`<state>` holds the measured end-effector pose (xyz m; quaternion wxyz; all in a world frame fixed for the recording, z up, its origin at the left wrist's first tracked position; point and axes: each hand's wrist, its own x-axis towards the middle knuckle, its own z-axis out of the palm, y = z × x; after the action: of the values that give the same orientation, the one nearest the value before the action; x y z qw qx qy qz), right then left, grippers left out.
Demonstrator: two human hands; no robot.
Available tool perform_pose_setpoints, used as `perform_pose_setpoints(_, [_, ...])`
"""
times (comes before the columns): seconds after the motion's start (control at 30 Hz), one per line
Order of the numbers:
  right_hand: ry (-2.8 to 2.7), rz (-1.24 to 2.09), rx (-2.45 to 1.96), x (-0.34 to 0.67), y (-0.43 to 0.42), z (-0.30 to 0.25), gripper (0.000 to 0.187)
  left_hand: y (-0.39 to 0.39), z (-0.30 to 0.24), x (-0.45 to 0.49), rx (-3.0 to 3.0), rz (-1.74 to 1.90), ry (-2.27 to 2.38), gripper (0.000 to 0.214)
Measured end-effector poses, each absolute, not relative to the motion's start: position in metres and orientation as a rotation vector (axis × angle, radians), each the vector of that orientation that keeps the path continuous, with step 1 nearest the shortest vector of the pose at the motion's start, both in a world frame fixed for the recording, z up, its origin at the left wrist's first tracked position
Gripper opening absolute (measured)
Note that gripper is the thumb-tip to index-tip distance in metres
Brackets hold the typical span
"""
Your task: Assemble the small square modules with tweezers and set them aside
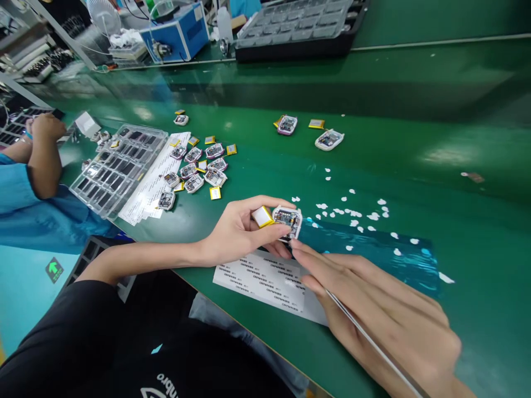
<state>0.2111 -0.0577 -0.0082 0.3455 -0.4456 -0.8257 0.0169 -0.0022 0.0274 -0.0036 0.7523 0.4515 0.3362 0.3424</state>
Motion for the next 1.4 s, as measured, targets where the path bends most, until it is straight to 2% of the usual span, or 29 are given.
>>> perform_pose_setpoints(0.2, [-2.149, -0.198, -1.022, 0.214, -0.052, -0.012, 0.056, 0.047, -0.014, -0.006, 1.259, 0.748, 0.713, 0.050])
perform_pose_setpoints(0.37, [-2.167, -0.320, -0.934, 0.211, -0.049, -0.002, 0.074, 0.152, -0.011, -0.021, 2.108, 0.859, 1.096, 0.046])
perform_pose_setpoints(0.47, [-2.177, -0.380, -0.922, 0.206, -0.050, 0.004, 0.079, 0.221, -0.004, -0.036, 2.380, 0.495, 1.609, 0.061])
perform_pose_setpoints(0.57, [-2.168, -0.429, -0.899, 0.203, -0.050, 0.005, 0.079, 0.256, 0.000, -0.042, 2.362, 0.385, 1.749, 0.057])
perform_pose_setpoints(0.83, [-2.203, -0.415, -0.874, 0.205, -0.050, 0.003, 0.079, 0.272, -0.009, 0.002, 2.480, 0.342, 1.353, 0.033])
perform_pose_setpoints(1.07, [-2.177, -0.425, -0.859, 0.208, -0.048, 0.003, 0.078, 0.252, 0.002, -0.011, 2.424, 0.373, 1.185, 0.030])
perform_pose_setpoints(1.27, [-2.165, -0.469, -0.840, 0.203, -0.050, 0.008, 0.053, 0.217, 0.011, -0.033, 2.513, 0.136, 0.917, 0.019])
perform_pose_setpoints(1.4, [-2.183, -0.466, -0.833, 0.203, -0.051, 0.009, 0.045, 0.215, 0.007, -0.008, 2.605, 0.215, 0.936, 0.033])
